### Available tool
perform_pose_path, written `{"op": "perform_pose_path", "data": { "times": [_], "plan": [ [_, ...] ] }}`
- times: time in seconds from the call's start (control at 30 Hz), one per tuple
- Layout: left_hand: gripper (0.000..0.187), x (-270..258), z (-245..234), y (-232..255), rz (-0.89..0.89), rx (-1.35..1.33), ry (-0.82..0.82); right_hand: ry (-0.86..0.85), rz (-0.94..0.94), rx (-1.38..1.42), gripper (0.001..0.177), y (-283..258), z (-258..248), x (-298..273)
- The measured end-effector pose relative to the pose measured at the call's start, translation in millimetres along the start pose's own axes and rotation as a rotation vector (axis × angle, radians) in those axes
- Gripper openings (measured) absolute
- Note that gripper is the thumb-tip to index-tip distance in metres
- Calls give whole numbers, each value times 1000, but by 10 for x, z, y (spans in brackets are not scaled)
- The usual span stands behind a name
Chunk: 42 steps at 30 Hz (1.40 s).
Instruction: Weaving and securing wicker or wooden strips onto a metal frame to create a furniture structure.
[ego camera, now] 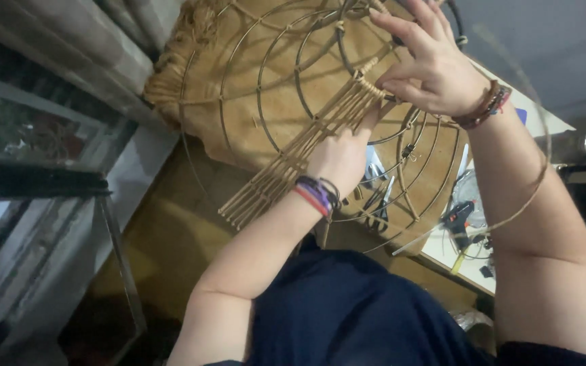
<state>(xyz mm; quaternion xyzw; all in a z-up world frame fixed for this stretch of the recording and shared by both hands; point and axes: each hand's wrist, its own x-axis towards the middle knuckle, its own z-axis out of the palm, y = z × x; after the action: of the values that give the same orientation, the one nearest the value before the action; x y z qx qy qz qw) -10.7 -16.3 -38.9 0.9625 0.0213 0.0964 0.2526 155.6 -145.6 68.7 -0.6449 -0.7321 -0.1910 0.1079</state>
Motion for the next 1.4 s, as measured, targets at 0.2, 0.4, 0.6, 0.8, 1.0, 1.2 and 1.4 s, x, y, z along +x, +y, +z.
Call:
{"op": "perform_pose_path", "data": {
  "times": [0.2, 0.4, 0.6, 0.8, 1.0, 1.2, 1.4],
  "plan": [
    [73, 131, 230, -120, 91, -13, 261, -99, -26, -22, 15, 132, 46, -69],
    [87, 191, 480, -198, 154, -246, 203, -59, 248, 313, 3, 79, -121, -140],
    [15, -522, -19, 44, 342, -471, 716, 207, 98, 70, 18, -483, -335, -120],
    [47, 174, -23, -47, 317, -2263, -419, 34, 52, -512, 9, -1651, -381, -305],
    [36, 156, 179, 85, 87, -1666, 73, -3, 275, -400, 15, -1990, -438, -831],
    [33, -111, 1053, -295, -195, -1564, 121, -271, 745, -550, 14, -2228, -473, -1011],
    [36, -241, 1514, -623, -255, -1312, 244, -238, 772, -225, 26, -1808, -95, -1057]
  ]
}}
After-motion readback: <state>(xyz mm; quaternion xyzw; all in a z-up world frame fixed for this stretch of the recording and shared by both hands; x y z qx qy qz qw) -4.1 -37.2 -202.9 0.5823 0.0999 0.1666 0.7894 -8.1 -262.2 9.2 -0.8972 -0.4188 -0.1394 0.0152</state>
